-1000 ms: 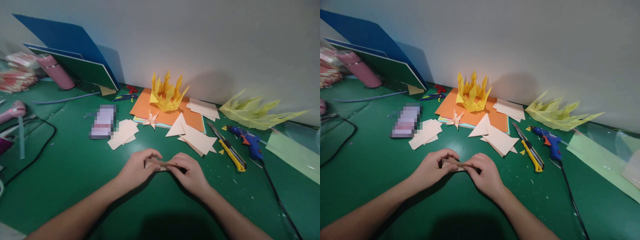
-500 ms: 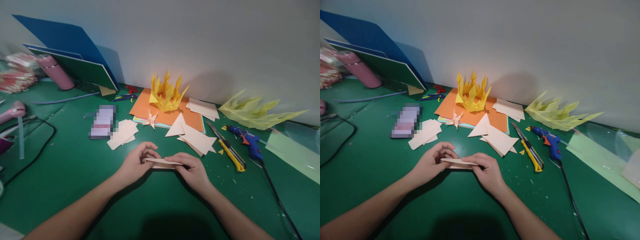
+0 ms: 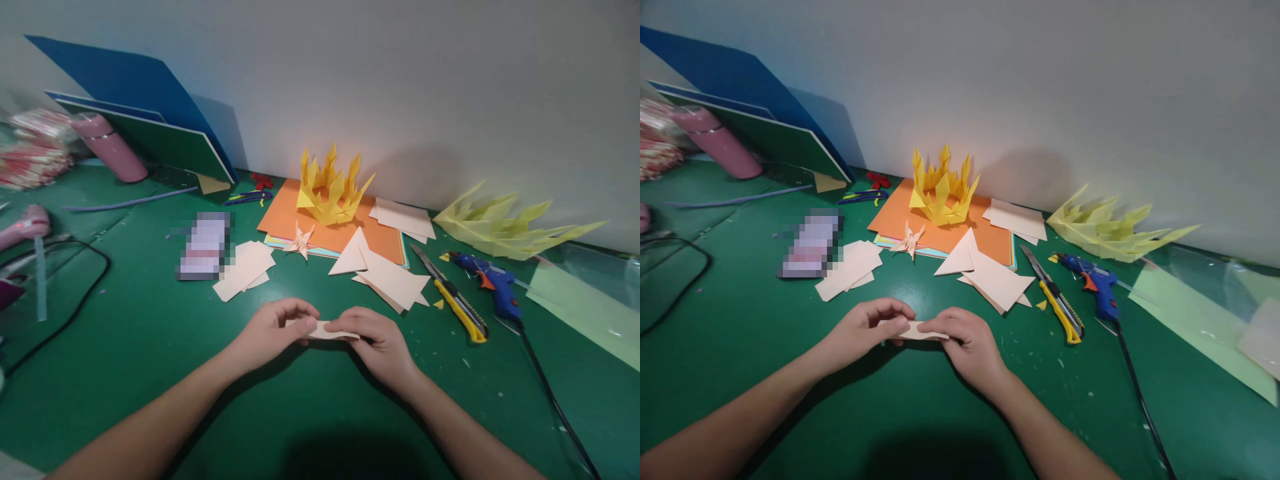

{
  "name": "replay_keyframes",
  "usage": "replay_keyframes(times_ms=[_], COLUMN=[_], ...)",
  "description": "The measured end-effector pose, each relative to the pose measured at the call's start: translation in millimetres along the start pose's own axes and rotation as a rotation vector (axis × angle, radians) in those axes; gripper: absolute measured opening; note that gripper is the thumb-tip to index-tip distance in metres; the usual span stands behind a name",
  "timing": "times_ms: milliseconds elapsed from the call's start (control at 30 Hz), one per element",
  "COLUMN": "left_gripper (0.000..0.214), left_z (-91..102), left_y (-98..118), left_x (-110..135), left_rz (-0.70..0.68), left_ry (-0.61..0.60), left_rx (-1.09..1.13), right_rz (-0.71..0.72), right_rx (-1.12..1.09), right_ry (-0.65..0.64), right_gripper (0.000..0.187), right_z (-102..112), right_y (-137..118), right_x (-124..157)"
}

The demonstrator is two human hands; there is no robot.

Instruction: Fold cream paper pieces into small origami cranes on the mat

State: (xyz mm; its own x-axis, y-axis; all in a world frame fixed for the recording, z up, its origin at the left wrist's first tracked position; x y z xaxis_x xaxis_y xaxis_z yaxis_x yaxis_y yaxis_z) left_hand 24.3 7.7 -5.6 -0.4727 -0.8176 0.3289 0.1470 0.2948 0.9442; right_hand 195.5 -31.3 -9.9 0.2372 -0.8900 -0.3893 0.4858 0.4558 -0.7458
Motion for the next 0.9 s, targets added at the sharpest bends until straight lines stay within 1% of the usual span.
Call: replay_keyframes(times_ms=[100, 200, 233, 333, 400, 433, 467, 533, 600, 667, 767, 900], left_gripper=[0.018, 0.015, 0.015, 0.013, 0.013, 0.014, 0.014, 0.014, 0.015, 0.016, 0.012, 0.015], left_z=[-0.2, 1.4, 1.4, -1.6, -4.5, -5.8, -6.7, -7.9, -8.5, -8.8, -8.8, -8.5], left_y=[-0.8, 1.4, 2.6, 6.7, 8.8, 9.6, 10.1, 10.2, 9.5, 8.9, 8.1, 6.3], left_x=[0.8, 2.0, 2.5, 4.6, 6.1, 6.9, 7.6, 8.7, 9.3, 9.3, 8.1, 6.8], left_rz=[-0.034, -0.119, -0.146, -0.204, -0.231, -0.245, -0.260, -0.286, -0.300, -0.309, -0.287, -0.251], left_ry=[0.034, 0.085, 0.094, 0.078, 0.058, 0.052, 0.049, 0.046, 0.038, 0.035, 0.029, -0.003], left_rx=[-0.172, -0.288, -0.324, -0.425, -0.478, -0.493, -0.503, -0.511, -0.516, -0.509, -0.497, -0.531], right_rz=[0.012, 0.025, 0.018, -0.098, -0.205, -0.229, -0.234, -0.189, -0.139, -0.119, -0.120, -0.127], right_rx=[-0.039, -0.082, -0.096, -0.120, -0.085, -0.057, -0.025, 0.039, 0.085, 0.108, 0.114, 0.110], right_ry=[-0.018, -0.068, -0.080, -0.076, -0.054, -0.046, -0.043, -0.047, -0.048, -0.043, -0.030, -0.042], right_gripper=[0.029, 0.018, 0.018, 0.025, 0.021, 0.017, 0.014, 0.012, 0.013, 0.015, 0.018, 0.020], right_z=[0.7, 2.6, 3.1, 2.2, -0.4, -2.0, -3.4, -5.6, -6.3, -5.9, -5.0, -5.8], right_y=[-3.6, -7.9, -8.4, -4.8, -0.7, 0.3, 0.5, -1.3, -3.7, -4.9, -4.5, -2.3], right_x=[-0.1, -0.3, -0.2, 0.7, 1.7, 2.0, 1.9, 1.0, -0.1, -0.7, -0.5, 0.5])
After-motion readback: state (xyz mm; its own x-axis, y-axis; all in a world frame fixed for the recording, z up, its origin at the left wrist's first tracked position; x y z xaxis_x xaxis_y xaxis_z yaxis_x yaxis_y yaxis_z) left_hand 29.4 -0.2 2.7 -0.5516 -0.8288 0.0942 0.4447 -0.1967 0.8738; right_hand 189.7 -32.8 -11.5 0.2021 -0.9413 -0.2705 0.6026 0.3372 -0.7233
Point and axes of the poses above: each hand's wrist, its own x-axis away from the middle knuckle, its own z-axis out of the back of the hand, y = z × x, the point moved 3 cm from there along -x, towards the middle knuckle, and after that the axes turned 5 degrees about x, right-handed, at the moved point
